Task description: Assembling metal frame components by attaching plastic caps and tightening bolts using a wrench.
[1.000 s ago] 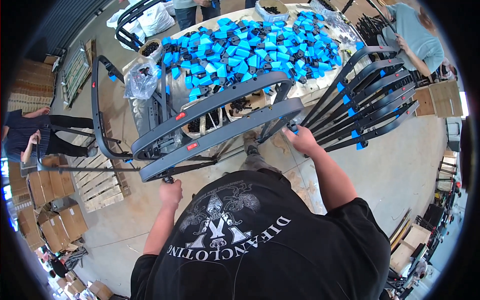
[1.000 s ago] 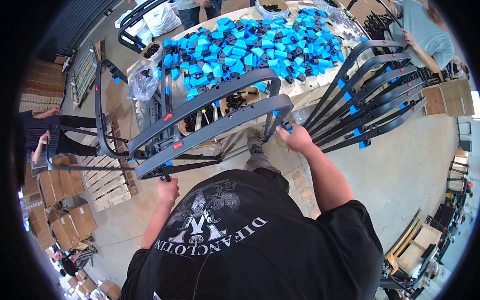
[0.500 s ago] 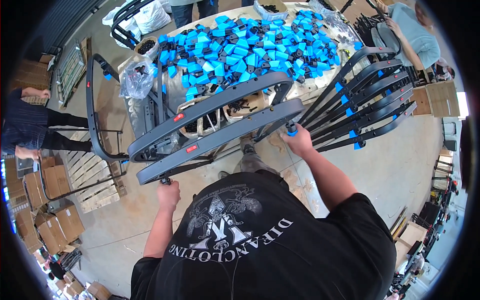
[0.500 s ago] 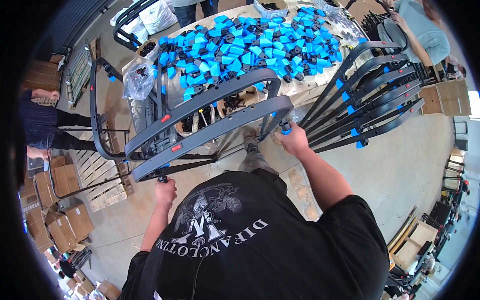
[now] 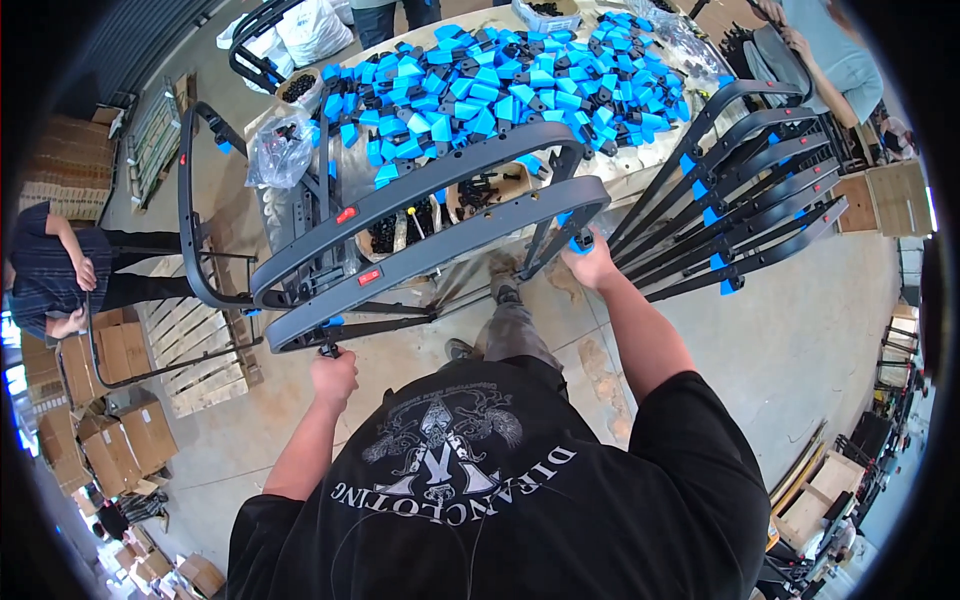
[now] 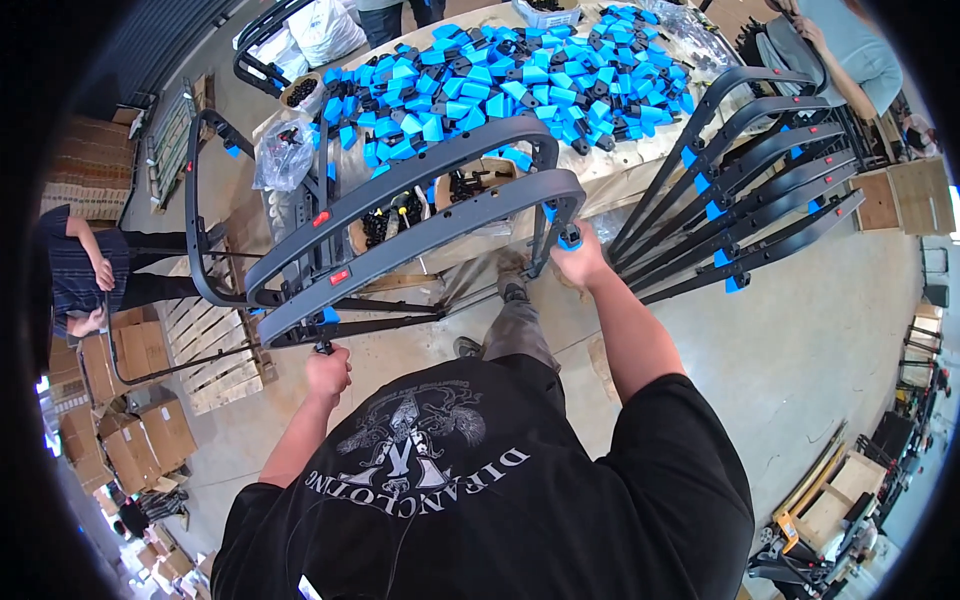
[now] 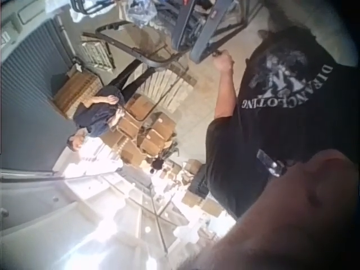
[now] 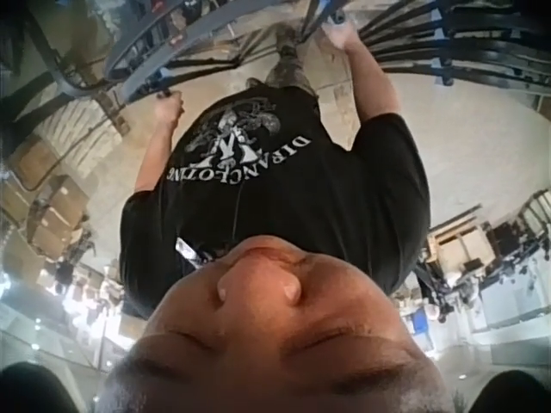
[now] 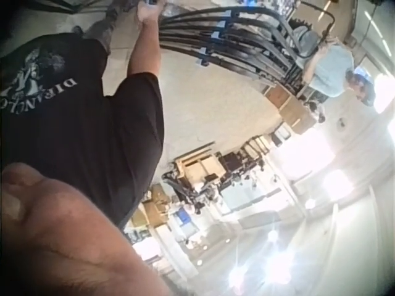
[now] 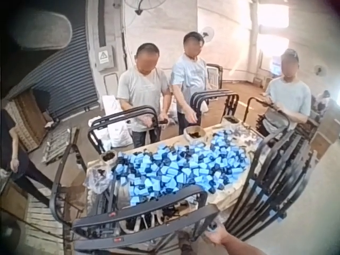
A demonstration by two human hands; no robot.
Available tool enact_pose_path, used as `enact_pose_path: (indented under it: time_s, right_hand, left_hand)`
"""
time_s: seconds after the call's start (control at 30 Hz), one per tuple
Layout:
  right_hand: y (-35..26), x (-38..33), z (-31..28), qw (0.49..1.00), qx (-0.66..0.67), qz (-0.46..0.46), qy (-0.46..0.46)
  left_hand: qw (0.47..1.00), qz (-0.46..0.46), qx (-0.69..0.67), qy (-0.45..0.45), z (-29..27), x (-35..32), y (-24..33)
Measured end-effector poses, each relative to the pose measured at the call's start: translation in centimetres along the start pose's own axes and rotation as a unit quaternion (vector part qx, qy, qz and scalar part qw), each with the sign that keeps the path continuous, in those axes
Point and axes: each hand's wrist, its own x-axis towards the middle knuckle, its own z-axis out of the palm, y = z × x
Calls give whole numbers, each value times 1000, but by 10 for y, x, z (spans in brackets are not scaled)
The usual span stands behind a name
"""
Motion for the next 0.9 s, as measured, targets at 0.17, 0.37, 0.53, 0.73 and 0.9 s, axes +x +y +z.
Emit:
enact_pose_path:
  time_s: [0.17, 0.37, 0.53, 0.73, 0.9]
  right_hand:
    - [-30, -5, 13, 997, 81, -3, 4]
    - [-40, -15, 6, 999, -13, 7, 31]
    - [-75, -46, 32, 982, 129, -20, 135]
    - [3, -99, 121, 991, -94, 37, -85]
    - [-173, -76, 168, 990, -57, -126, 4]
  left_hand:
    - [999, -19, 25, 29, -16, -6, -1]
    - [960, -118, 132, -219, -53, 8, 29]
    - [956, 145, 237, 90, -14, 2, -22]
    - [964, 189, 24, 186, 15, 19, -43]
    - [954, 208, 40, 211, 14, 22, -53]
